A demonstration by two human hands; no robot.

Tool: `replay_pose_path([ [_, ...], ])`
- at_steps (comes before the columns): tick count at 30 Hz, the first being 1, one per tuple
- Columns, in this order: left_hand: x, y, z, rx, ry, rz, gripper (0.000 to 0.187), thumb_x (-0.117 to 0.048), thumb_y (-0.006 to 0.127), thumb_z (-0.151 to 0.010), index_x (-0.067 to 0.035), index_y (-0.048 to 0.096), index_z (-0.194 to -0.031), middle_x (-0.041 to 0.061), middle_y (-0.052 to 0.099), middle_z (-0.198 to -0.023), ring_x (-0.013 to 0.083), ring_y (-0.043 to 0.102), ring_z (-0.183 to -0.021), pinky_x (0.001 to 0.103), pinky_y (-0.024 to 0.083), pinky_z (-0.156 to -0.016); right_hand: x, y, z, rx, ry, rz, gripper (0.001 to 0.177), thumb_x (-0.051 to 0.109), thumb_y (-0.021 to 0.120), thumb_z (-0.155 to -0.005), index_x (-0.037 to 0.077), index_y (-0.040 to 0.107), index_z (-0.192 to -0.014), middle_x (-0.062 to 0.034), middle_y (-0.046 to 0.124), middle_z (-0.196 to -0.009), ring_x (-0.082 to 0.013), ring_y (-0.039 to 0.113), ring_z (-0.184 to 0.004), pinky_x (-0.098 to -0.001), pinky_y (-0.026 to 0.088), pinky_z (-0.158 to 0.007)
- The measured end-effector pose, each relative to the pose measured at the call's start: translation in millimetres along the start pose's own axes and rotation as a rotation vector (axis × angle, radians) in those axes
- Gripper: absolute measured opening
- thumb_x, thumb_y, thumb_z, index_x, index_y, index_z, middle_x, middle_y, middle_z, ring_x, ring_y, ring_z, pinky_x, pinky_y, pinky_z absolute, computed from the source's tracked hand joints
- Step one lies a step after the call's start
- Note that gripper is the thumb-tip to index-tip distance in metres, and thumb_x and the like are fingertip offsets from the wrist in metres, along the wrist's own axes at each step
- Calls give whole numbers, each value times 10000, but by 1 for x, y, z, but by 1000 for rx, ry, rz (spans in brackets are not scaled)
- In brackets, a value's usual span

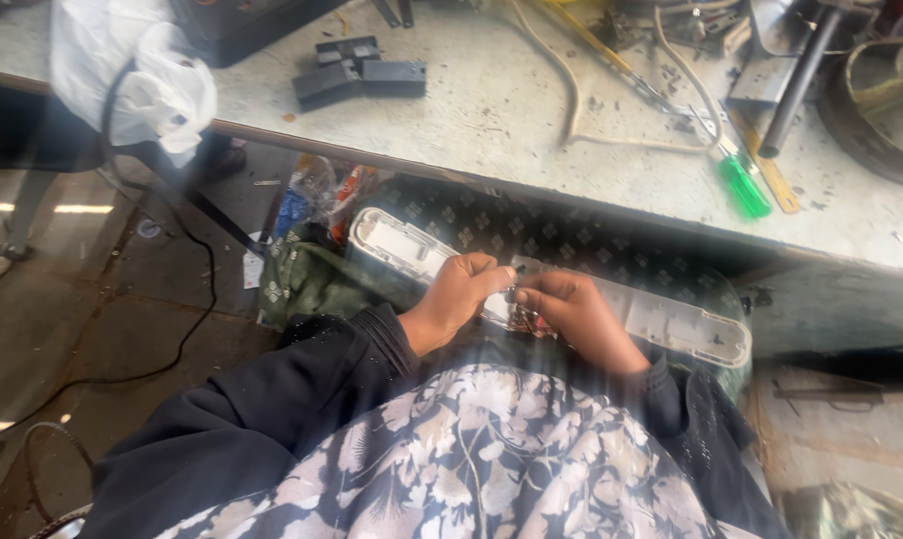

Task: The person is repairing a white plastic light fixture while sitting on the floor. They use a screwdriver to manipulate internal components and wires, then connect a small cylindrical part to the wiring inside the fixture.

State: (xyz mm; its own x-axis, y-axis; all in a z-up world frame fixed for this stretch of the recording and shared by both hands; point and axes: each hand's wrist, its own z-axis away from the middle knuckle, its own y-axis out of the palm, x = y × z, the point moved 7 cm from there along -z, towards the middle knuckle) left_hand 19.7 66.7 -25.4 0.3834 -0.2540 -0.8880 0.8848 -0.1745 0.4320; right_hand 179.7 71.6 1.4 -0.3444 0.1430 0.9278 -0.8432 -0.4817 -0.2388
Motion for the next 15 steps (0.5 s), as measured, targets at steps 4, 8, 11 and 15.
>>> replay_pose_path([
  [4, 7, 4, -1, -4, -70, 23, 279, -185, 675, -940, -114, 581, -687, -66, 554, -643, 31, 469, -560, 239, 362, -504, -2, -4, 5, -5, 92, -61, 315, 232, 706, -942, 14, 772, -1160, 8, 669, -793, -54, 528, -649, -232, 433, -569],
  [8, -4, -2, -1, -20, 85, -227, 336, -293, 676, -1005, -85, 580, -759, -59, 502, -626, 33, 459, -555, 231, 363, -501, 14, -11, 2, -49, -55, -74, 291, 226, 686, -940, 20, 710, -1145, 42, 733, -876, -20, 602, -708, -209, 514, -623],
  [11, -2, 0, -1, 21, 36, -151, 284, -329, 651, -1013, -58, 656, -930, -46, 557, -691, 45, 505, -601, 217, 413, -553, 10, -20, 2, -188, -31, -176, 273, 224, 674, -970, -5, 719, -1110, -2, 691, -850, -81, 507, -646, -263, 410, -552],
  [15, -8, 5, 3, 49, 43, -207, 301, -290, 657, -991, -16, 690, -1111, -25, 660, -854, 50, 583, -766, 213, 485, -688, 42, -14, 13, -247, -406, 138, 233, 185, 705, -960, 14, 717, -1119, -34, 712, -974, -114, 639, -864, -272, 527, -738],
])
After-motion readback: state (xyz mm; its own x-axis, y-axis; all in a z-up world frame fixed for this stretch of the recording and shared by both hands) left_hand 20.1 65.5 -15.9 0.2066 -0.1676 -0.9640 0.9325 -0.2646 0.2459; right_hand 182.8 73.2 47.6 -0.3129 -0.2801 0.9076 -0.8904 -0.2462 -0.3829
